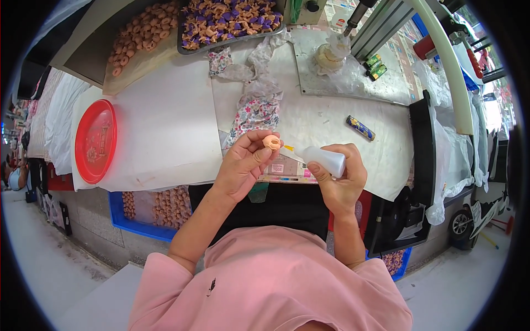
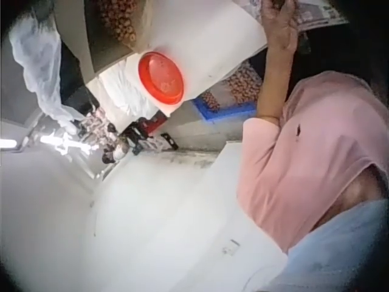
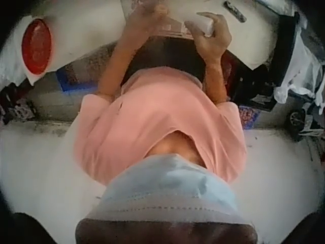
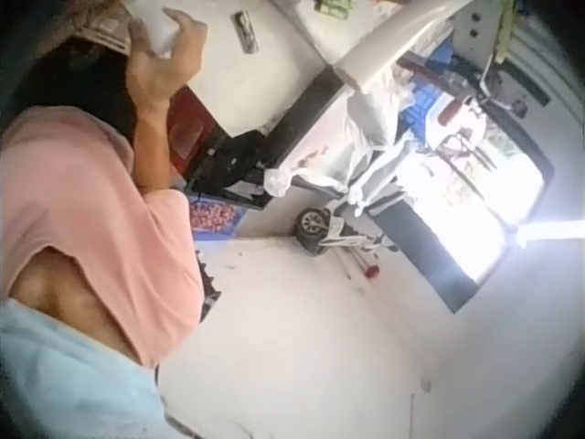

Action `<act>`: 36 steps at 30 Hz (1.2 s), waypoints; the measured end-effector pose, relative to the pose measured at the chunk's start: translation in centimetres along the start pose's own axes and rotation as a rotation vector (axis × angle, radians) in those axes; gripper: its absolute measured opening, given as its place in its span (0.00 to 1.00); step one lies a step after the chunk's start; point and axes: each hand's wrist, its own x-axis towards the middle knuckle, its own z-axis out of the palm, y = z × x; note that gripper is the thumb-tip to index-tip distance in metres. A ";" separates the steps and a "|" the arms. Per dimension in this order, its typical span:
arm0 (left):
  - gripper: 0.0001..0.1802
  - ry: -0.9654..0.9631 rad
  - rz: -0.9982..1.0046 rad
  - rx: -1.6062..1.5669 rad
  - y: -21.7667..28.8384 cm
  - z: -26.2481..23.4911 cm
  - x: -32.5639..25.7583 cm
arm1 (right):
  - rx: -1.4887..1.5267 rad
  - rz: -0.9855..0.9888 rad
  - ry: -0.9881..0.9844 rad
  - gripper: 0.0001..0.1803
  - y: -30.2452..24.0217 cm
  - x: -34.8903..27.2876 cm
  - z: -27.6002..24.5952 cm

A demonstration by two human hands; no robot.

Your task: The person is assembling small doll heads by applying a liquid from a bottle and attaching components.

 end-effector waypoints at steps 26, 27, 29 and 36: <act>0.19 -0.003 -0.005 0.000 -0.1 0.0 0.0 | 0.014 0.005 -0.007 0.17 0.4 -0.3 -0.2; 0.19 -0.002 -0.007 -0.001 -0.1 0.0 0.0 | 0.014 -0.003 -0.002 0.18 0.4 -0.3 -0.2; 0.19 -0.009 0.001 0.000 -0.1 -0.1 0.0 | 0.015 -0.011 0.006 0.18 0.5 -0.3 -0.2; 0.19 -0.012 0.005 0.014 -0.1 -0.2 0.3 | 0.005 -0.016 0.012 0.17 0.7 -0.1 0.0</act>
